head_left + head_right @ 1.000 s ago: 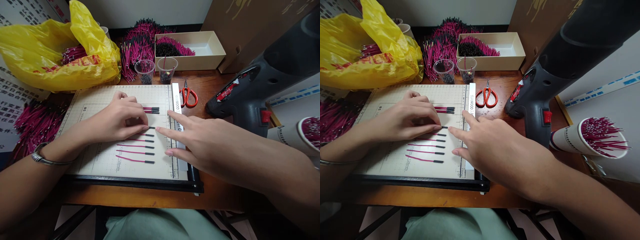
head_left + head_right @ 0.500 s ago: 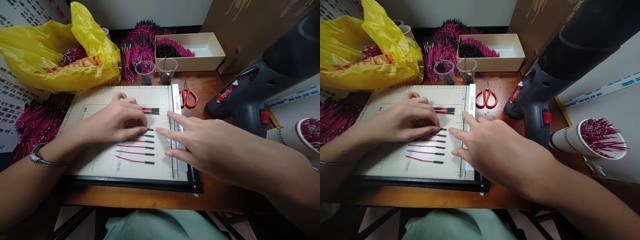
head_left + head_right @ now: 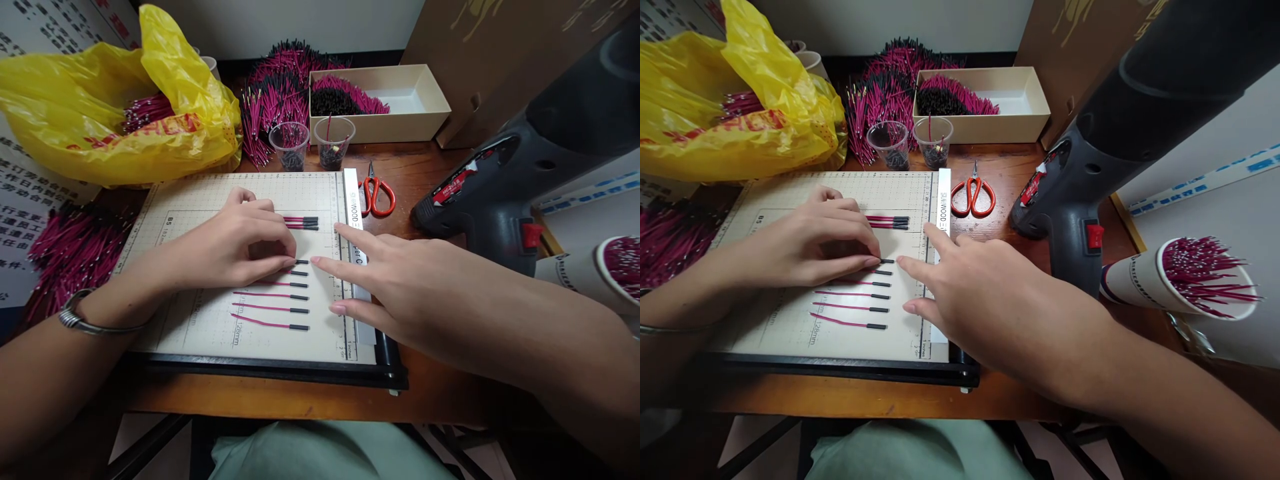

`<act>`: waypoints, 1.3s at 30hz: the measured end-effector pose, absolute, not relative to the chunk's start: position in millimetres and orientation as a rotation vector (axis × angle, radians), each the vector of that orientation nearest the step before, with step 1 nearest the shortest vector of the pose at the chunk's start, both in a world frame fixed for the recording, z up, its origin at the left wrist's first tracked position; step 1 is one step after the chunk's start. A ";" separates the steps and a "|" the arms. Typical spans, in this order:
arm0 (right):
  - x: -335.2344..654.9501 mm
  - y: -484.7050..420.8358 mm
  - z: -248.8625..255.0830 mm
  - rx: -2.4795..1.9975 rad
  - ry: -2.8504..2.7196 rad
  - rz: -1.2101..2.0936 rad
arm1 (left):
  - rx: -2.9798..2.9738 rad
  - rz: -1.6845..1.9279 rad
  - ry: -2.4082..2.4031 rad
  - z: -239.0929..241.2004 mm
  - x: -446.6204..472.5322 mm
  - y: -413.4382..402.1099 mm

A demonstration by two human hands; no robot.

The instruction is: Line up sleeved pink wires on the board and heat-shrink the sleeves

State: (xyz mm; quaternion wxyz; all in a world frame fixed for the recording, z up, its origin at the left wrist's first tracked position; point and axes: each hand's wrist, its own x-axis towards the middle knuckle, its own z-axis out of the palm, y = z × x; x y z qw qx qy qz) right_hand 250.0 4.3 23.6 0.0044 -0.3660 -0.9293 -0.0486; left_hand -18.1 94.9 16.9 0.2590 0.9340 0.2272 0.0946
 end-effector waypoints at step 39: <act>246.8 10.1 22.9 -1.268 -2.851 -0.100 | 2.689 0.298 0.872 17.1 -16.7 100.1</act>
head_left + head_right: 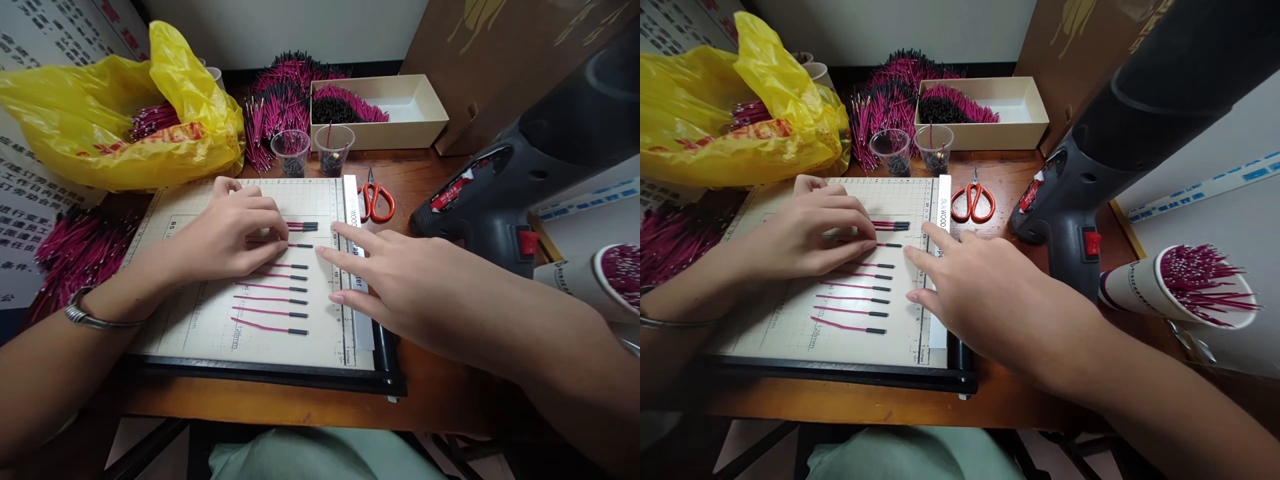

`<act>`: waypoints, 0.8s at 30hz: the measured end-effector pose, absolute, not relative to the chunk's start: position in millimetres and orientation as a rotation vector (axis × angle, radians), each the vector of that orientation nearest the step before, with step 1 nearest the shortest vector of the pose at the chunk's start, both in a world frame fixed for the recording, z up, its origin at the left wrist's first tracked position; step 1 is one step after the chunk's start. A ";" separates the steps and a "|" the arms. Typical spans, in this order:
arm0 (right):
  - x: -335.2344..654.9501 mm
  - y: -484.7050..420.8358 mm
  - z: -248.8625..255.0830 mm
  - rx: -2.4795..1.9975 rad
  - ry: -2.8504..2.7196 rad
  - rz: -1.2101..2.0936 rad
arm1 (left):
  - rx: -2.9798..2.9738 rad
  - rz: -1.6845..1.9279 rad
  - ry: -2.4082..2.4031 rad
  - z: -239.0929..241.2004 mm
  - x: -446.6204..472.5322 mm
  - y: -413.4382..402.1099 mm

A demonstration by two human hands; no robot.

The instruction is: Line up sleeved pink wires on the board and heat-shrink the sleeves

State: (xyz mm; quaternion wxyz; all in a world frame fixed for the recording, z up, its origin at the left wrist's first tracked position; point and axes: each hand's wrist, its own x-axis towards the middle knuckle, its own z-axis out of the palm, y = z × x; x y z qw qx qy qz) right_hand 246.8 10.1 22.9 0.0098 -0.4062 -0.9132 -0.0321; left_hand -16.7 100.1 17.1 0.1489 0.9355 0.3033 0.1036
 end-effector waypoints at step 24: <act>243.4 4.6 25.7 -1.233 -2.853 -0.064 | 2.596 0.192 0.755 18.9 -19.3 100.4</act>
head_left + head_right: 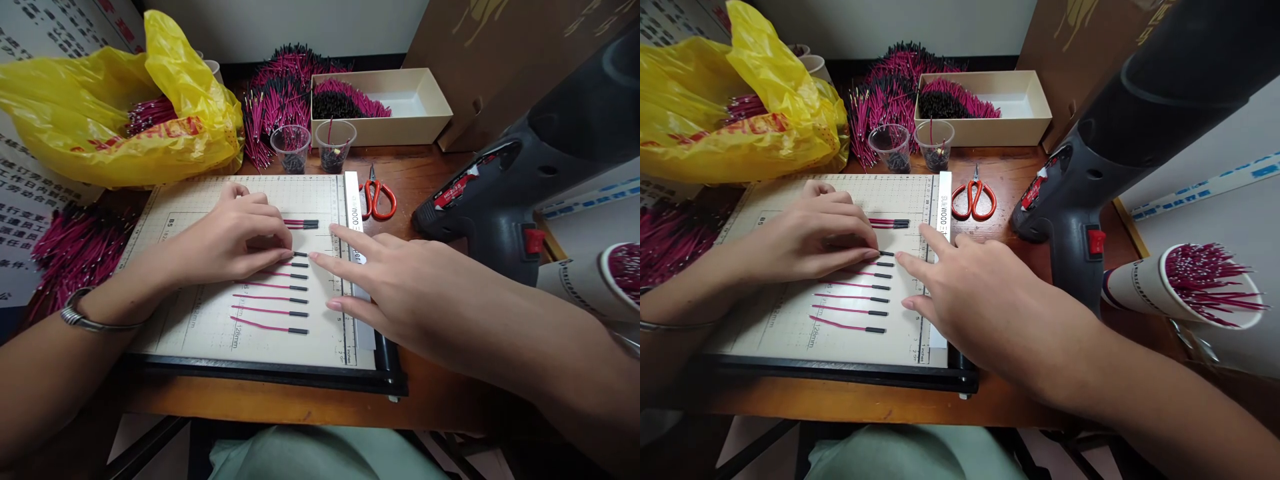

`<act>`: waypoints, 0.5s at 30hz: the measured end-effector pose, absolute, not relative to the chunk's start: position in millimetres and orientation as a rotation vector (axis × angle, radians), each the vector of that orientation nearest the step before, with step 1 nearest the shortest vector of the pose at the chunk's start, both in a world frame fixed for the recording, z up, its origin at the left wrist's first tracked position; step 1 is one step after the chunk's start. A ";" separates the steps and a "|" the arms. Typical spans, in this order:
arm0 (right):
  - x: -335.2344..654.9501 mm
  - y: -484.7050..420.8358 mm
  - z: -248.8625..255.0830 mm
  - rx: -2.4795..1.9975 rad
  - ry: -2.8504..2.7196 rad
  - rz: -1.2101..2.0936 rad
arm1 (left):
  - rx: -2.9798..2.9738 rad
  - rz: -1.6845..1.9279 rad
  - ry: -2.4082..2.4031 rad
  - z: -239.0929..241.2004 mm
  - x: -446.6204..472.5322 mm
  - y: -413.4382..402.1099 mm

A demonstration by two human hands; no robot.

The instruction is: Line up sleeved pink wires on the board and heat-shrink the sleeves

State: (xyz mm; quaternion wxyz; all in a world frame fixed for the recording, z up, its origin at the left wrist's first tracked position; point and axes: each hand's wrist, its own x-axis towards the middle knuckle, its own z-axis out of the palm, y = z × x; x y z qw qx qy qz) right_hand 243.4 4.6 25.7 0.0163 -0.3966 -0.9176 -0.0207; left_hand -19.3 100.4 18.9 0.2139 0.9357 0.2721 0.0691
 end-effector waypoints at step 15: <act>243.2 4.4 25.7 -1.188 -2.879 -0.128 | 2.580 0.222 0.722 17.0 -18.6 100.1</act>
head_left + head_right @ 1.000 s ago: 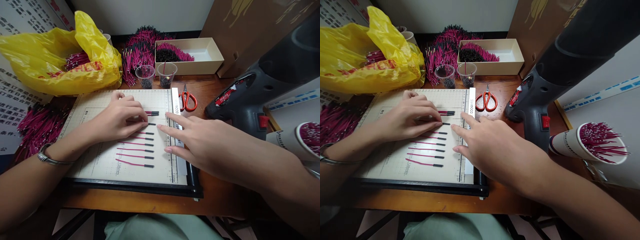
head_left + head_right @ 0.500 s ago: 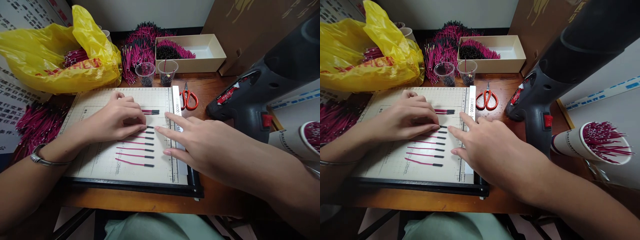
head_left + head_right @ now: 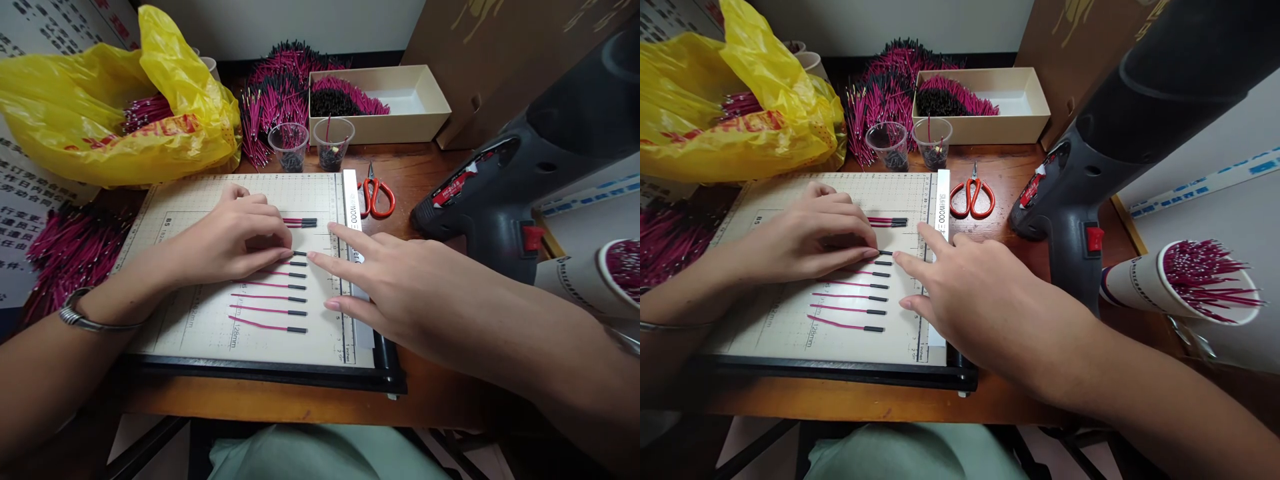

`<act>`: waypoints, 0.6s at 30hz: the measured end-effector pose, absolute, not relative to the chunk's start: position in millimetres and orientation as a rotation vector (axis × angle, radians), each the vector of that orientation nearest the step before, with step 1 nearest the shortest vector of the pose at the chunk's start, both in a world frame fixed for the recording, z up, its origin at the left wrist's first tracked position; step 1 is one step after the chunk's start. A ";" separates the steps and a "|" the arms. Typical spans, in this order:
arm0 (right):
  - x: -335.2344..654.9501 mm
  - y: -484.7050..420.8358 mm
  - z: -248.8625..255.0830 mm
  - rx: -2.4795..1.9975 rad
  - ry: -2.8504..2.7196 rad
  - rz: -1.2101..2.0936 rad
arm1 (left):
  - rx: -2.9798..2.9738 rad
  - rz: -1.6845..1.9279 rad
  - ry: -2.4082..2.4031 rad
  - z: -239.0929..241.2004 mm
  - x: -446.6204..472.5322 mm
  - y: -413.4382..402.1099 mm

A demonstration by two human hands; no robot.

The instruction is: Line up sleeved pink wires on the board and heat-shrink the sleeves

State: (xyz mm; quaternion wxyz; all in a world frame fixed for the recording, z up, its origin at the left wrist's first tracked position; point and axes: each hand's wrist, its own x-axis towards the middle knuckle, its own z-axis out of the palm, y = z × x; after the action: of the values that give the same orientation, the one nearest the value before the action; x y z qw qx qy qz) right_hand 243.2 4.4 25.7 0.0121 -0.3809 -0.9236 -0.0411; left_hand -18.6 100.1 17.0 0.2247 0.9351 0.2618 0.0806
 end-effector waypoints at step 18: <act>242.0 8.5 28.9 -1.334 -2.872 -0.063 | 2.700 0.464 0.954 11.7 -11.9 101.0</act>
State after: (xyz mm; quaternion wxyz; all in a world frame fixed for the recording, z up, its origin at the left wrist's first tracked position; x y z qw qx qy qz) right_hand 242.0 8.5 28.9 -0.0129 -0.4211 -0.9067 -0.0199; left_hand -11.9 101.0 11.7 0.1201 0.9239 0.3266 0.1590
